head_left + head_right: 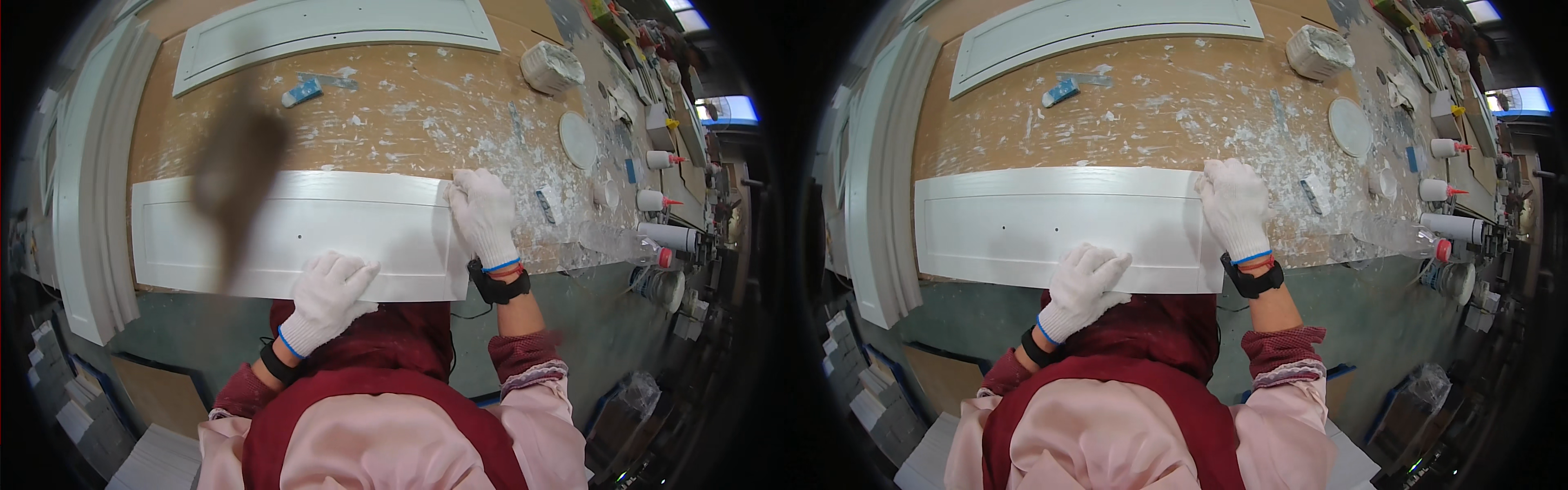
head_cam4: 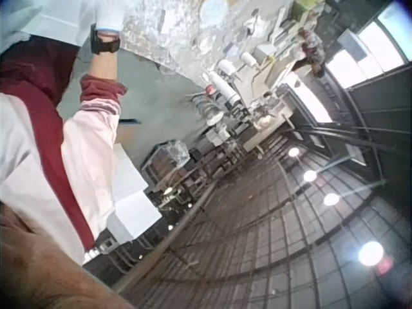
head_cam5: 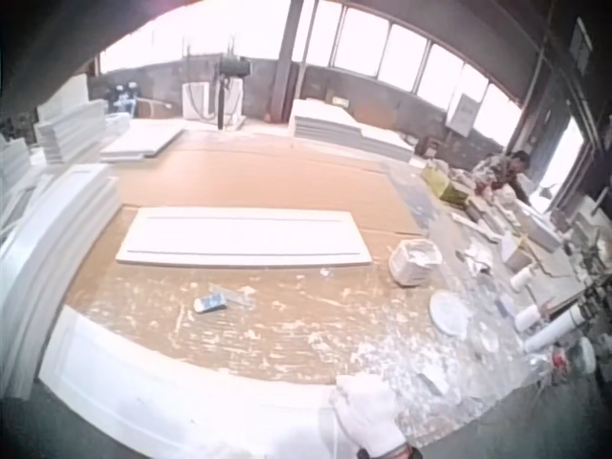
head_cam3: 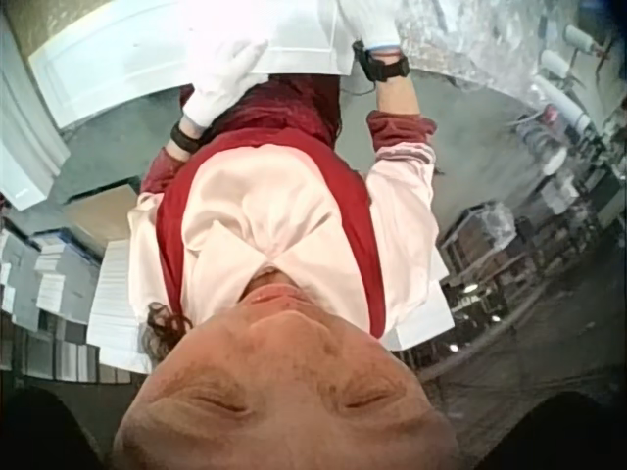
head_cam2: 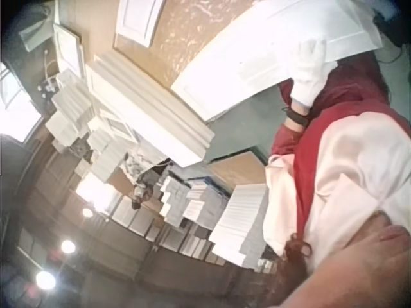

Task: Cleaning and finishing a white cabinet door using a scraper and a cloth in a manufacturing setting.

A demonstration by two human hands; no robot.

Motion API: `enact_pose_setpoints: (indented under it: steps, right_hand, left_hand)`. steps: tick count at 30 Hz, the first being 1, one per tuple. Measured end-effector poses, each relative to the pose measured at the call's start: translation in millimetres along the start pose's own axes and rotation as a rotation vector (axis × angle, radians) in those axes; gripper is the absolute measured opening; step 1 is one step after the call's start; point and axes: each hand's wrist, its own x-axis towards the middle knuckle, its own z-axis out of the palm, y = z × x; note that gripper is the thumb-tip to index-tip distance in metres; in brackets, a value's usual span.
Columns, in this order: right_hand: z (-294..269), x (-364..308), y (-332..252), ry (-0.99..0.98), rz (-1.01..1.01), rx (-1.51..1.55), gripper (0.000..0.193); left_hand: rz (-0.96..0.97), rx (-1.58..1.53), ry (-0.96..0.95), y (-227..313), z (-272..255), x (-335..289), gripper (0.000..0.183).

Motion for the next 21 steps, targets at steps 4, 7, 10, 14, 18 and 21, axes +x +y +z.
enact_pose_setpoints:
  steps: [4, 7, 10, 14, 18, 21]
  right_hand:
    - [-0.9, -13.7, -1.0, -0.035, 0.012, -0.062, 0.015]
    - [3.3, -2.0, 1.8, 0.003, 0.015, -0.06, 0.017]
    - [1.6, 18.2, 0.6, 0.049, 0.049, -0.083, 0.02]
    - [-9.4, 7.6, 9.7, -0.043, 0.205, 0.138, 0.021]
    - [-6.4, -11.7, 6.3, -0.048, 0.185, 0.211, 0.021]
    - [-4.9, -1.6, 2.3, -0.072, 0.083, 0.12, 0.019]
  left_hand:
    - [-0.009, -0.033, 0.016, -0.1, 2.1, -0.5, 0.066]
    - [-0.001, -0.032, -0.011, 1.2, 1.1, -0.4, 0.066]
    - [0.001, -0.038, -0.005, 0.5, -1.4, 1.5, 0.065]
    - [-0.008, -0.025, 0.022, -1.6, 2.7, -0.4, 0.062]
    - [0.012, -0.042, 0.038, -1.2, 0.2, 0.3, 0.063]
    - [0.012, -0.025, 0.027, -1.6, 1.4, -0.7, 0.065]
